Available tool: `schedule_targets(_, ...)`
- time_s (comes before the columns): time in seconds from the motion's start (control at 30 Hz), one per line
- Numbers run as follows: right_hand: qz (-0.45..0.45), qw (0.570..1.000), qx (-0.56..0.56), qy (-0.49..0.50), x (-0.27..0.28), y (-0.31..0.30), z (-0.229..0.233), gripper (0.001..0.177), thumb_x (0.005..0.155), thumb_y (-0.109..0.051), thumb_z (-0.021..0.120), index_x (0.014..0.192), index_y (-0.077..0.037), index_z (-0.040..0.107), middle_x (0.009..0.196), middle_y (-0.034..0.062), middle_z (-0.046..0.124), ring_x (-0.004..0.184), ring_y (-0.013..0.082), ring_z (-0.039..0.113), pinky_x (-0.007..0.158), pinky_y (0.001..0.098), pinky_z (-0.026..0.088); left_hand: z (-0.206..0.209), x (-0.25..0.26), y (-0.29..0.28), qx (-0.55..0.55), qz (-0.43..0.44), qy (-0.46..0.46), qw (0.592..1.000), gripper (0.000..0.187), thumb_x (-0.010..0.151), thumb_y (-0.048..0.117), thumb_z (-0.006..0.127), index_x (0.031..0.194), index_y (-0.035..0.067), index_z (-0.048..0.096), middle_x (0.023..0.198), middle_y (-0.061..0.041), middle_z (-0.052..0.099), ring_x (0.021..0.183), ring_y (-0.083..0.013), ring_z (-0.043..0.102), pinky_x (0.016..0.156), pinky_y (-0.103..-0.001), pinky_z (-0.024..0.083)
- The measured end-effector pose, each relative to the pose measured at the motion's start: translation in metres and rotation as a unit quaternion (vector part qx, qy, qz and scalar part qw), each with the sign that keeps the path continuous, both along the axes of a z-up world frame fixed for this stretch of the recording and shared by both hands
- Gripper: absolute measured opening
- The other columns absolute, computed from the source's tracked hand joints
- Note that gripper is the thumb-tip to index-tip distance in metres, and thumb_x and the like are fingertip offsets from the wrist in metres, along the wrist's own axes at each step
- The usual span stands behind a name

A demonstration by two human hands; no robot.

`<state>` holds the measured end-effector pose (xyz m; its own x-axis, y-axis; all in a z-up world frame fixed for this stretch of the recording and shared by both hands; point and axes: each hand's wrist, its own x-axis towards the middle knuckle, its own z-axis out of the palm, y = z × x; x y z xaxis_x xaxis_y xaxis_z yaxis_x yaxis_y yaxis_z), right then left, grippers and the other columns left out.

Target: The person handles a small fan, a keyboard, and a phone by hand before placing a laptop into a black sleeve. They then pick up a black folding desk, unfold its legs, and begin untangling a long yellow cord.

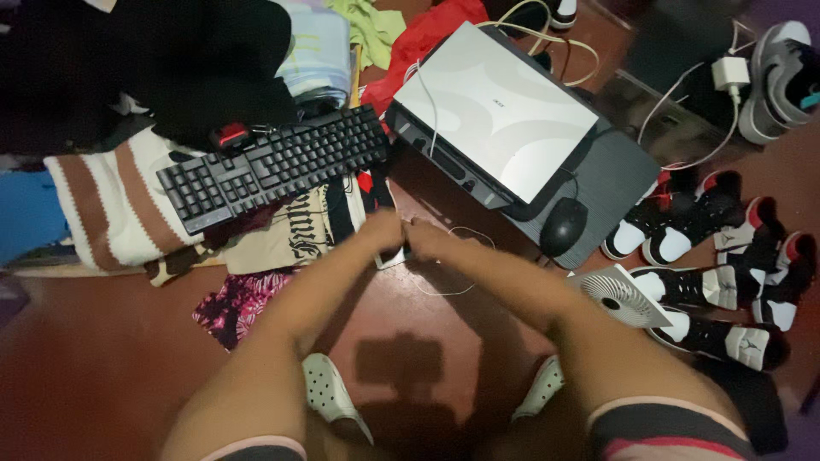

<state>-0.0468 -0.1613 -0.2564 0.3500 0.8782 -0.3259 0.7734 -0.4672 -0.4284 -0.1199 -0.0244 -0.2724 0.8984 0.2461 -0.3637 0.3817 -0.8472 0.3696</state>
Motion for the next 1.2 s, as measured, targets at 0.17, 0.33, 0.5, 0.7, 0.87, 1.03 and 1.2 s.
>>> schedule_targets(0.17, 0.145, 0.973, -0.13, 0.126, 0.087, 0.024, 0.091, 0.052, 0.089, -0.038, 0.075, 0.128, -0.004, 0.07, 0.113, 0.0158, 0.074, 0.097, 0.0278, 0.072, 0.083, 0.0387, 0.057, 0.104, 0.065, 0.031, -0.05, 0.171, -0.333, 0.926, 0.017, 0.098, 0.017, 0.062, 0.094, 0.001, 0.068, 0.089, -0.022, 0.07, 0.088, -0.0429, 0.068, 0.078, -0.053, 0.053)
schedule_targets(0.33, -0.13, 0.954, -0.007, 0.27, 0.208, -0.014, 0.2, 0.033, 0.093, -0.013, 0.062, 0.123, -0.001, 0.066, 0.099, 0.0134, 0.077, 0.086, 0.0234, 0.076, 0.073, 0.0387, 0.062, 0.175, 0.083, -0.01, -0.06, -0.007, -0.446, 0.893, 0.03, 0.089, 0.012, 0.066, 0.118, 0.002, 0.065, 0.118, -0.02, 0.065, 0.114, -0.0387, 0.061, 0.098, -0.046, 0.05)
schedule_targets(0.5, -0.226, 0.958, 0.137, -0.107, 0.255, -0.088, 0.215, 0.025, 0.097, -0.013, 0.064, 0.118, -0.004, 0.073, 0.115, 0.0191, 0.071, 0.104, 0.0335, 0.068, 0.088, 0.045, 0.052, 0.166, 0.089, -0.025, 0.082, -0.017, -0.361, 0.929, 0.055, 0.087, 0.022, 0.073, 0.136, 0.003, 0.057, 0.14, -0.02, 0.053, 0.13, -0.0376, 0.049, 0.103, -0.051, 0.044)
schedule_targets(0.7, -0.252, 0.947, 0.163, -0.117, 0.265, -0.112, 0.186, 0.032, 0.097, -0.021, 0.069, 0.125, -0.005, 0.07, 0.124, 0.0207, 0.07, 0.117, 0.0381, 0.065, 0.099, 0.0478, 0.049, 0.148, 0.086, 0.0, 0.19, 0.044, -0.325, 0.925, 0.06, 0.09, 0.029, 0.073, 0.14, 0.003, 0.053, 0.148, -0.018, 0.048, 0.136, -0.0336, 0.047, 0.104, -0.057, 0.043)
schedule_targets(0.87, -0.292, 0.947, 0.063, -0.12, 0.255, -0.109, 0.188, 0.054, 0.092, -0.037, 0.071, 0.14, -0.013, 0.061, 0.136, 0.0196, 0.06, 0.127, 0.0394, 0.054, 0.106, 0.0496, 0.042, 0.146, 0.102, 0.01, 0.076, 0.158, -0.323, 0.93, 0.066, 0.089, 0.024, 0.073, 0.143, 0.0, 0.046, 0.15, -0.021, 0.042, 0.134, -0.0415, 0.045, 0.101, -0.055, 0.048)
schedule_targets(1.03, -0.291, 0.941, 0.052, -0.164, 0.251, -0.103, 0.188, 0.06, 0.091, -0.045, 0.07, 0.141, -0.012, 0.06, 0.132, 0.0227, 0.06, 0.124, 0.0408, 0.055, 0.102, 0.0533, 0.043, 0.154, 0.12, 0.018, 0.007, 0.247, -0.283, 0.927, 0.06, 0.086, 0.019, 0.071, 0.136, 0.0, 0.045, 0.144, -0.02, 0.044, 0.133, -0.042, 0.048, 0.101, -0.057, 0.047)
schedule_targets(1.2, -0.27, 0.948, 0.097, -0.137, 0.265, -0.101, 0.168, 0.073, 0.09, -0.052, 0.073, 0.143, -0.006, 0.056, 0.129, 0.0277, 0.06, 0.117, 0.0436, 0.058, 0.099, 0.05, 0.047, 0.152, 0.123, 0.029, 0.019, 0.274, -0.198, 0.941, 0.055, 0.091, 0.015, 0.064, 0.139, -0.001, 0.042, 0.142, -0.021, 0.046, 0.127, -0.0432, 0.055, 0.101, -0.061, 0.045)
